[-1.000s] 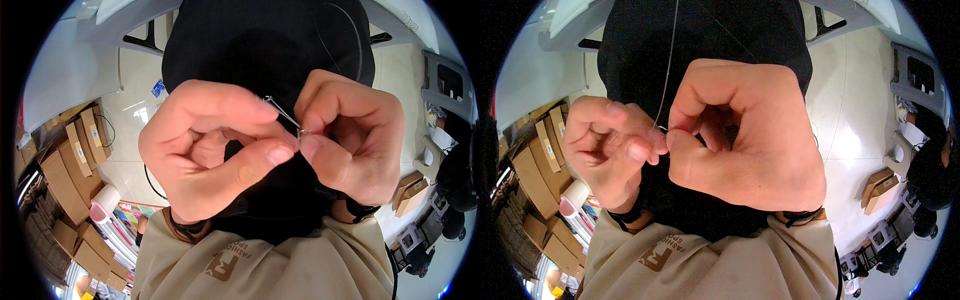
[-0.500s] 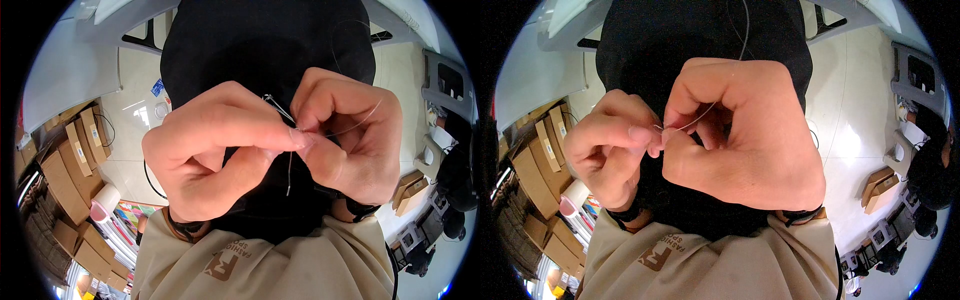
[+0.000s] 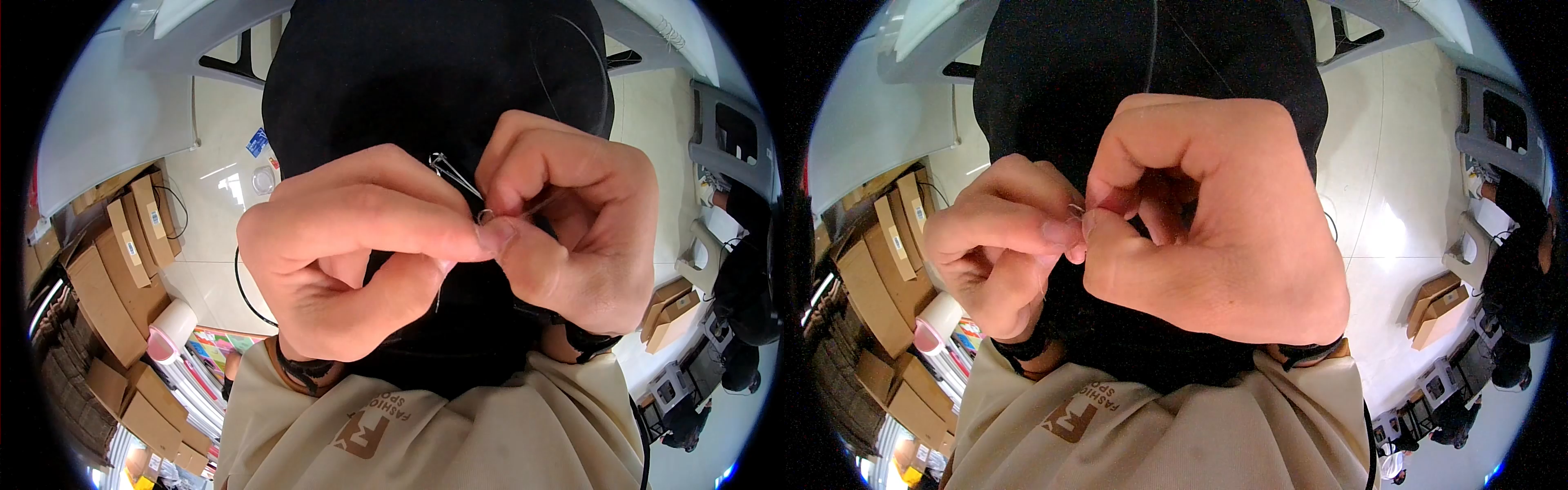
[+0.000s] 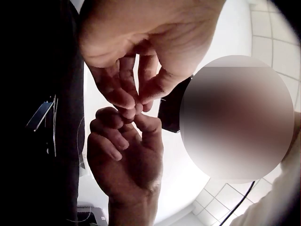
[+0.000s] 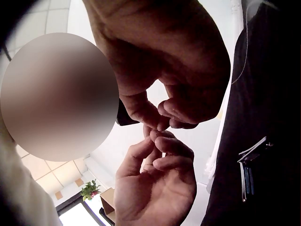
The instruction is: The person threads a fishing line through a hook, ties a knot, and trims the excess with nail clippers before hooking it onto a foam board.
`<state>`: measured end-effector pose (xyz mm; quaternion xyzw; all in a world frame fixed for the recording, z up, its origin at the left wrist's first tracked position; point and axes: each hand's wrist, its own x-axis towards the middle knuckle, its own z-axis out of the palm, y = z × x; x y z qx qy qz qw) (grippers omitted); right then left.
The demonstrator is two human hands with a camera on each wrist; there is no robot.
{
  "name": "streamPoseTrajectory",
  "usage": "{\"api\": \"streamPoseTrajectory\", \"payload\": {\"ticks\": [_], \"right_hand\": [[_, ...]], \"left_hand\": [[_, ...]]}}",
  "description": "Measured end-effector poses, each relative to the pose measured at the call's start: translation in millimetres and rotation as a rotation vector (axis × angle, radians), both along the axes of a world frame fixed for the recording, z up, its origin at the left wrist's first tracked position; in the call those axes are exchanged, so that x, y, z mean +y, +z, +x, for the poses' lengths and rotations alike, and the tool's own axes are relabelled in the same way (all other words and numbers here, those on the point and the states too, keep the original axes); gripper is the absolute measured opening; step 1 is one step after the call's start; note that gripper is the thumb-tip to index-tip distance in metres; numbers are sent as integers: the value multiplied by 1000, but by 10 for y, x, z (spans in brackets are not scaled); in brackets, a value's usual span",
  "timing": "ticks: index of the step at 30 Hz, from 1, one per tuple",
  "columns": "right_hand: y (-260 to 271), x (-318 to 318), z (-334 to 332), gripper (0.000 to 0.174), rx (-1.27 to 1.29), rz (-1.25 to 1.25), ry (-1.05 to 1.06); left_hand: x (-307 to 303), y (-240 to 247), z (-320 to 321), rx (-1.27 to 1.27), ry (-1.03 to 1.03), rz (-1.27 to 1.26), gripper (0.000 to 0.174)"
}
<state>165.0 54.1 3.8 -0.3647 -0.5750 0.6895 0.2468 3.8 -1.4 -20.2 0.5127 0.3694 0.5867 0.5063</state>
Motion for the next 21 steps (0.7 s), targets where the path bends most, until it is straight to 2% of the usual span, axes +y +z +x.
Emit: {"api": "streamPoseTrajectory", "payload": {"ticks": [13, 21], "right_hand": [[-26, 4, 13, 5, 16, 37, 13], [-15, 8, 18, 5, 27, 9, 17]], "left_hand": [[39, 24, -86, -18, -119, -18, 19], [40, -51, -62, 11, -84, 48, 12]]}}
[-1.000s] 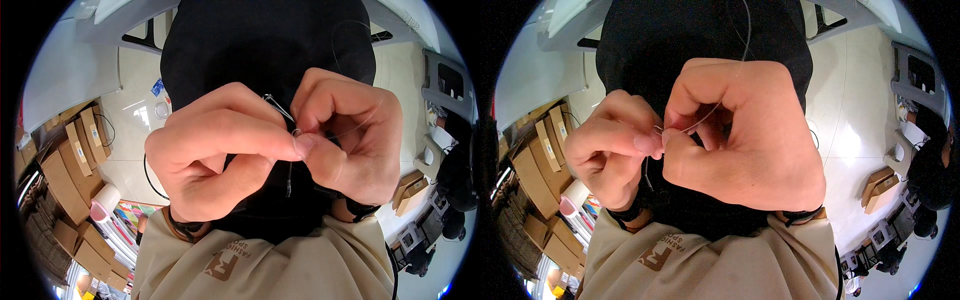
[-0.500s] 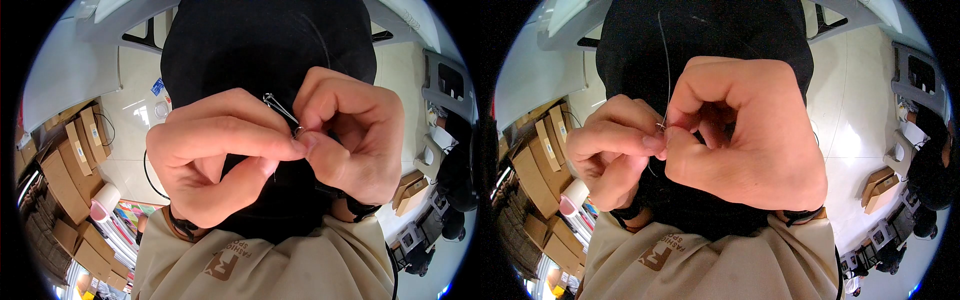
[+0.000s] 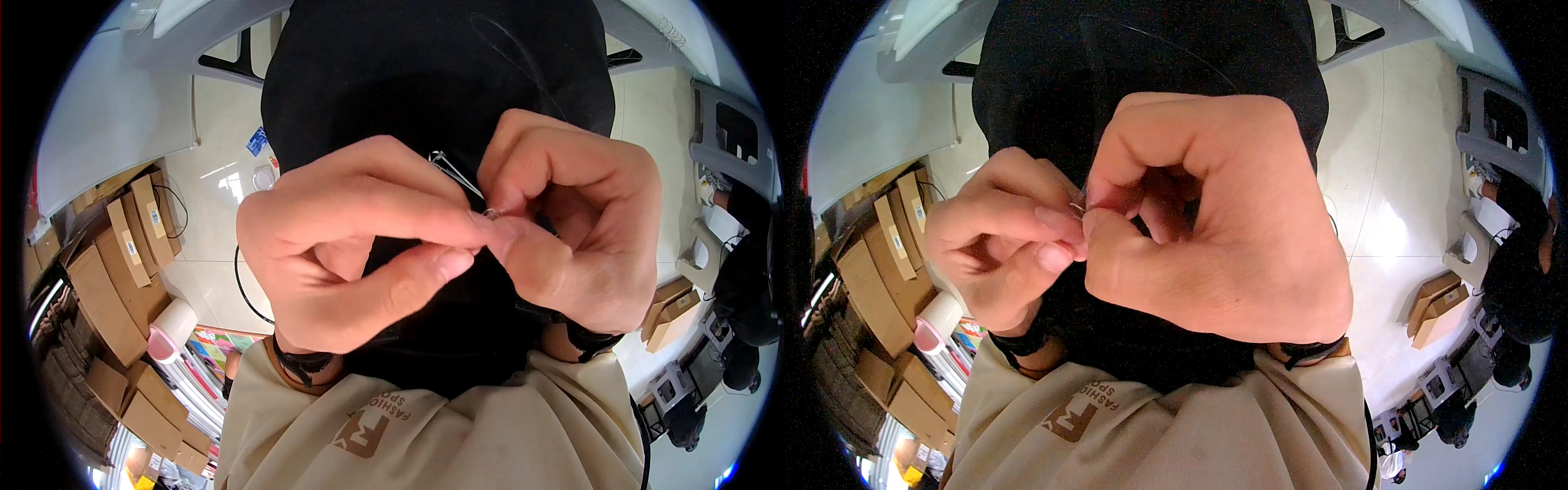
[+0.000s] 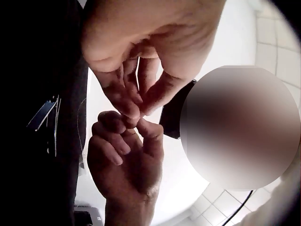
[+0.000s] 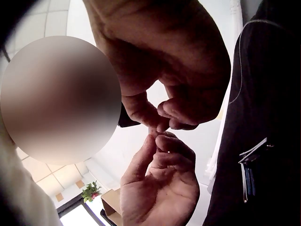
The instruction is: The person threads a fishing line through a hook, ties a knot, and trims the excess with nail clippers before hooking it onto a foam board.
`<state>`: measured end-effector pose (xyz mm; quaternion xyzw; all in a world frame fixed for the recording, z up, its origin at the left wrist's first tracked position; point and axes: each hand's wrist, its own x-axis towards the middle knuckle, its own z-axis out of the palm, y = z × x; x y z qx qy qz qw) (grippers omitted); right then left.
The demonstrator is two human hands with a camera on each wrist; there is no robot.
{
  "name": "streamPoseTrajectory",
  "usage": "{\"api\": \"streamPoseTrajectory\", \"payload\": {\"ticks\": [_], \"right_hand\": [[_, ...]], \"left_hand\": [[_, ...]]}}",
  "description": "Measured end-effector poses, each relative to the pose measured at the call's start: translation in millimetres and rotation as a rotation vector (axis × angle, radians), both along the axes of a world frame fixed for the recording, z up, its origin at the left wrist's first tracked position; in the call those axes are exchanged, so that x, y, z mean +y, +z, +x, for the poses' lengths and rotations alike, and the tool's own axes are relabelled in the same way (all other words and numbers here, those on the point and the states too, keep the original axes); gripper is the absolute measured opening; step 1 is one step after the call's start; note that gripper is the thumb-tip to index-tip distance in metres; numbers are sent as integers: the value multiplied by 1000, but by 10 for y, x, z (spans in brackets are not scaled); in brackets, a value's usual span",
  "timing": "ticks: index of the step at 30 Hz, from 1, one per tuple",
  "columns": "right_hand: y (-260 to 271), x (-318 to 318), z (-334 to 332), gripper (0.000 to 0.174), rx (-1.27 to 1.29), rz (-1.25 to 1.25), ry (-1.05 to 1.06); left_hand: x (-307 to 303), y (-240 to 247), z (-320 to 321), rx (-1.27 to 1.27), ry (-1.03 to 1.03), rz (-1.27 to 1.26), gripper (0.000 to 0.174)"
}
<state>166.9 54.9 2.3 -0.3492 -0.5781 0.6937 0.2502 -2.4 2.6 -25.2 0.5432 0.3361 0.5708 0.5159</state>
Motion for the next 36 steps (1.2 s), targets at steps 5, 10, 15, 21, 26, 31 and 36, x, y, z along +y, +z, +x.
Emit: {"api": "streamPoseTrajectory", "payload": {"ticks": [5, 10, 15, 21, 26, 31, 36], "right_hand": [[23, -4, -1, 5, -8, -31, 1], [12, -8, 0, 4, 1, -10, 15], [-2, -7, -8, 4, 19, 5, 25], [10, -3, -14, 4, 27, -60, 41], [-7, -15, -18, 4, 40, -69, 41], [11, -16, -19, 5, 29, -108, 34], [-1, -8, -17, 5, 31, -122, 42]], "left_hand": [[-9, -40, 16, -40, 65, -27, 20], [-32, -18, 29, -57, 117, -94, 24], [-9, -80, 36, -51, 140, -28, 25], [-54, -29, 117, -207, 156, -171, 24], [-59, -26, 144, -242, 172, -206, 22], [-59, -14, 133, -214, 188, -203, 19], [-63, -17, 139, -226, 188, -204, 19]]}}
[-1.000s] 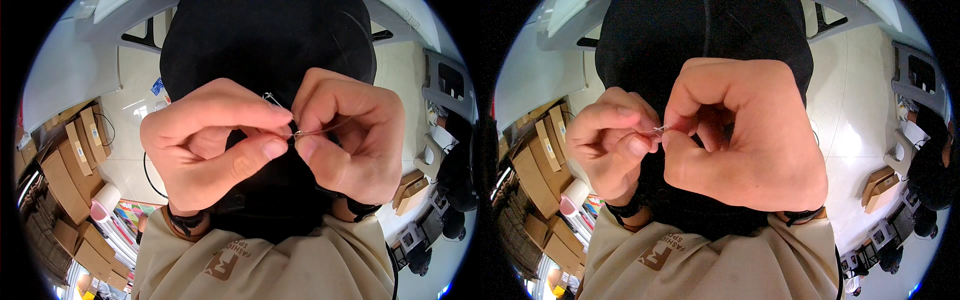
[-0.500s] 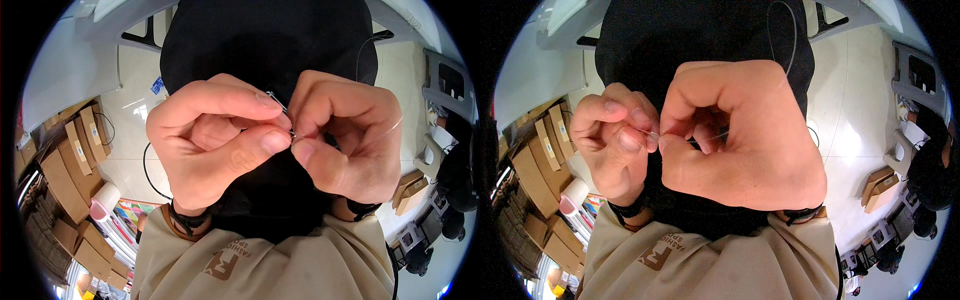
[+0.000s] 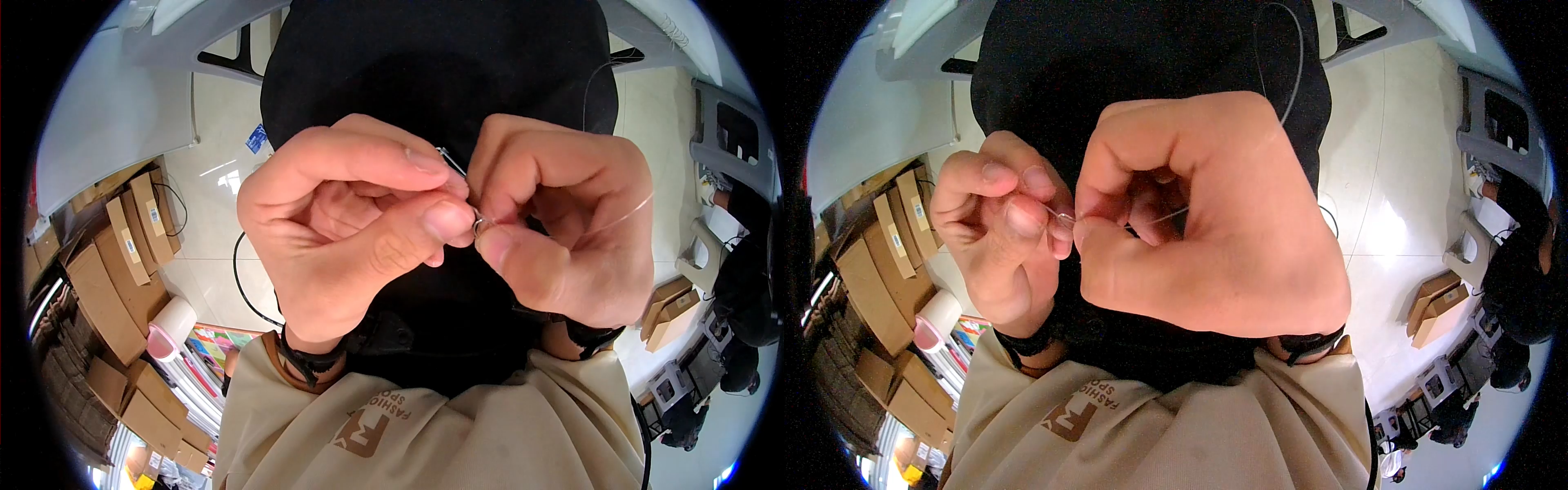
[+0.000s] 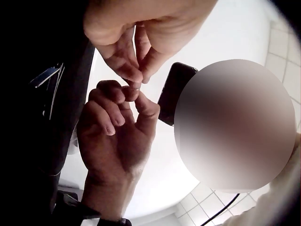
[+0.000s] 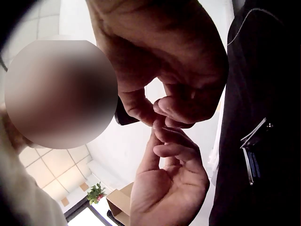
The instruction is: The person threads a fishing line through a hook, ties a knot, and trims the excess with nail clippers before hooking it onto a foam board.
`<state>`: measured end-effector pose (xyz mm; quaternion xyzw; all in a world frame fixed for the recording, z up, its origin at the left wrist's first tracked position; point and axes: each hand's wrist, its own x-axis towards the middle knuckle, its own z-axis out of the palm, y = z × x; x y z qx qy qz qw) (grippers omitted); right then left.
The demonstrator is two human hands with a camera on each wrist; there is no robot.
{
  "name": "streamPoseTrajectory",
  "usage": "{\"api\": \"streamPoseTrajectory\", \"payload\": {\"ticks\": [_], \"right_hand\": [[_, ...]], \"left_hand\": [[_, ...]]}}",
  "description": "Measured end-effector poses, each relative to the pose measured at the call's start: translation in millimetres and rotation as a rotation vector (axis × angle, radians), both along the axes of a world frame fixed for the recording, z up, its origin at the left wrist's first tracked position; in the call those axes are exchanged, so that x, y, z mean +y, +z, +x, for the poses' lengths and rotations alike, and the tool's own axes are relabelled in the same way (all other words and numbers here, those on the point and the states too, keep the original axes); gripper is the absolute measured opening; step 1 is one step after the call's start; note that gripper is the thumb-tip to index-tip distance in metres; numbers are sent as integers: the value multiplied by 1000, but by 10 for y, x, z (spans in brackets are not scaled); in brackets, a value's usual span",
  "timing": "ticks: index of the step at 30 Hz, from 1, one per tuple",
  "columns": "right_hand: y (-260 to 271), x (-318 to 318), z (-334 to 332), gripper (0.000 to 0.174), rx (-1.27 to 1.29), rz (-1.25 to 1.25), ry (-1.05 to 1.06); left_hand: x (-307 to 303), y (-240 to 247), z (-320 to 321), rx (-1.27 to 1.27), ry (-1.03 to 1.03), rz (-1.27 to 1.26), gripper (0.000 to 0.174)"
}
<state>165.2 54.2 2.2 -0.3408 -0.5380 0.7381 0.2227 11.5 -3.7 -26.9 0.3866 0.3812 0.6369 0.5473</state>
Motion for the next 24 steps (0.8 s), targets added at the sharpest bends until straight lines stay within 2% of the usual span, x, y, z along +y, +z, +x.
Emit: {"api": "streamPoseTrajectory", "payload": {"ticks": [7, 15, 19, 24], "right_hand": [[-27, -18, -19, 4, 11, 16, -20], [-4, -26, -26, 5, 4, 26, -25], [-39, -45, -17, 6, 38, 137, -49], [-15, -35, 12, 6, 44, 258, -44]], "left_hand": [[-5, -15, -13, 116, 47, 76, 20], [20, 12, -25, 650, 223, 431, 25], [6, 23, 44, 726, 312, 505, 27], [-52, 118, 9, 745, 231, 488, 33]]}}
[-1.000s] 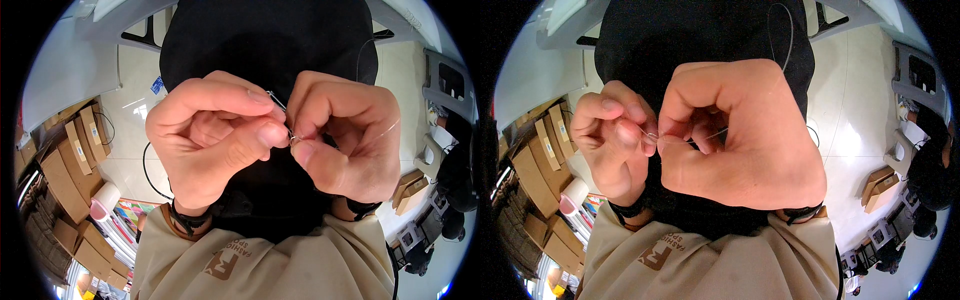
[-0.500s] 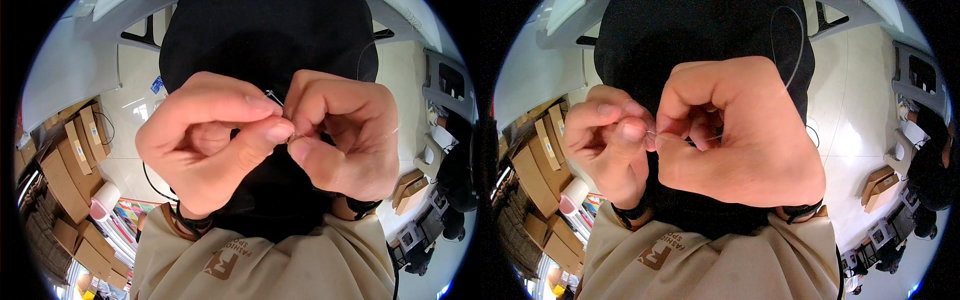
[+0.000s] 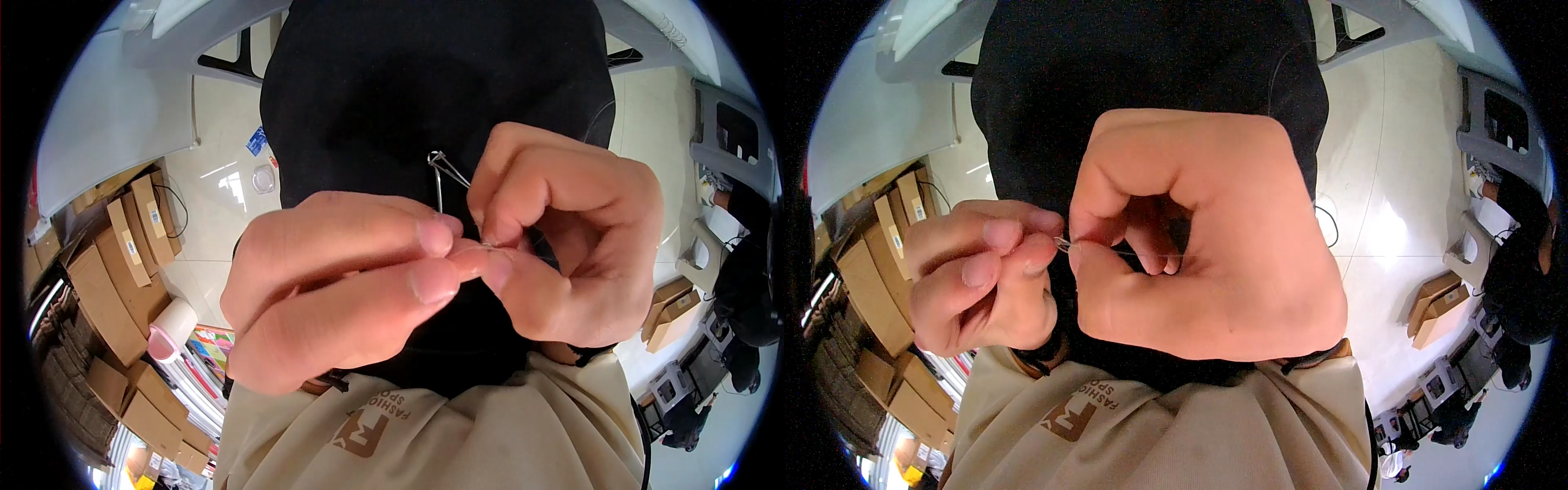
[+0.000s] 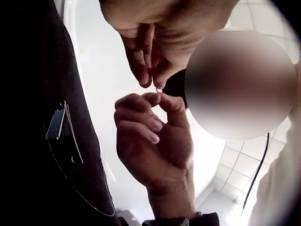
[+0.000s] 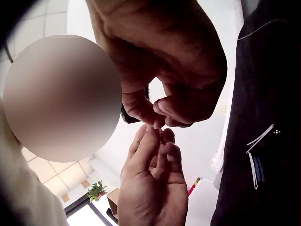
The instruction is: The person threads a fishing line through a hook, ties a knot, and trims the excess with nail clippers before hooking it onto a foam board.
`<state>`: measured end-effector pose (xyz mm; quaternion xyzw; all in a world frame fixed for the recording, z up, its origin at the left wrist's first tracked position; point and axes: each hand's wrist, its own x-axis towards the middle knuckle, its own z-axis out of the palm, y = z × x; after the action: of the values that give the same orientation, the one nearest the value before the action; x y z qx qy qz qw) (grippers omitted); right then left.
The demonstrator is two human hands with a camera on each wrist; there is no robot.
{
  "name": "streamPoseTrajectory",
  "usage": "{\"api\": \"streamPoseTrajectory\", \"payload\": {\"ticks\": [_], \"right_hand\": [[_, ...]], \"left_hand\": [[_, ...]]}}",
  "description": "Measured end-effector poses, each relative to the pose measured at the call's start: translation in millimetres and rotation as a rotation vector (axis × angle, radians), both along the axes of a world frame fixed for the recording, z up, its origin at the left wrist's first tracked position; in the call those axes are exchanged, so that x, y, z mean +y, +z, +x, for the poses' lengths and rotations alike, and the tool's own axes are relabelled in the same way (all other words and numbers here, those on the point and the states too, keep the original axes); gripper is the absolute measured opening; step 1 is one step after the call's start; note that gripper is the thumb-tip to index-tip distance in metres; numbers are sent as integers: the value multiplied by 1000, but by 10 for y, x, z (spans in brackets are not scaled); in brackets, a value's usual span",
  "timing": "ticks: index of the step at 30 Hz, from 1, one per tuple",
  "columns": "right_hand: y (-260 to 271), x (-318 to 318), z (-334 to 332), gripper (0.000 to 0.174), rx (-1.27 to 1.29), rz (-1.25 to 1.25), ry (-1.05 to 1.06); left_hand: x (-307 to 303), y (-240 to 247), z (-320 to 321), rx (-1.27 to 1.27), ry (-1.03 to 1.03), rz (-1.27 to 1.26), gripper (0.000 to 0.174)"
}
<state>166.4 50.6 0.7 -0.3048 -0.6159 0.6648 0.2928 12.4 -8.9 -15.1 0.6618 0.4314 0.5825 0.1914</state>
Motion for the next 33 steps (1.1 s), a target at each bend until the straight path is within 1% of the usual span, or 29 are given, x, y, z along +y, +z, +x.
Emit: {"api": "streamPoseTrajectory", "payload": {"ticks": [2, 8, 15, 20, 24, 27, 33], "right_hand": [[7, 9, 9, 6, -1, 36, 3], [33, 38, 35, 6, -11, 66, 27], [32, 35, 43, 5, 1, 79, 36], [40, 32, 28, 6, -2, 138, 45], [49, 11, 0, 8, 7, 179, 40], [61, 7, -5, 9, 14, 203, 43], [70, -16, -13, 10, 16, 244, 27]], "left_hand": [[3, 15, -46, 31, -43, -1, 37], [34, -33, -55, 61, -33, 82, 42], [54, -36, -42, 125, 49, 70, 38], [47, -25, -54, 141, 47, 71, 35], [27, -63, 17, 129, 115, 131, 32], [29, -51, -2, 133, 117, 190, 29], [4, -43, 22, 144, 170, 217, 33]]}}
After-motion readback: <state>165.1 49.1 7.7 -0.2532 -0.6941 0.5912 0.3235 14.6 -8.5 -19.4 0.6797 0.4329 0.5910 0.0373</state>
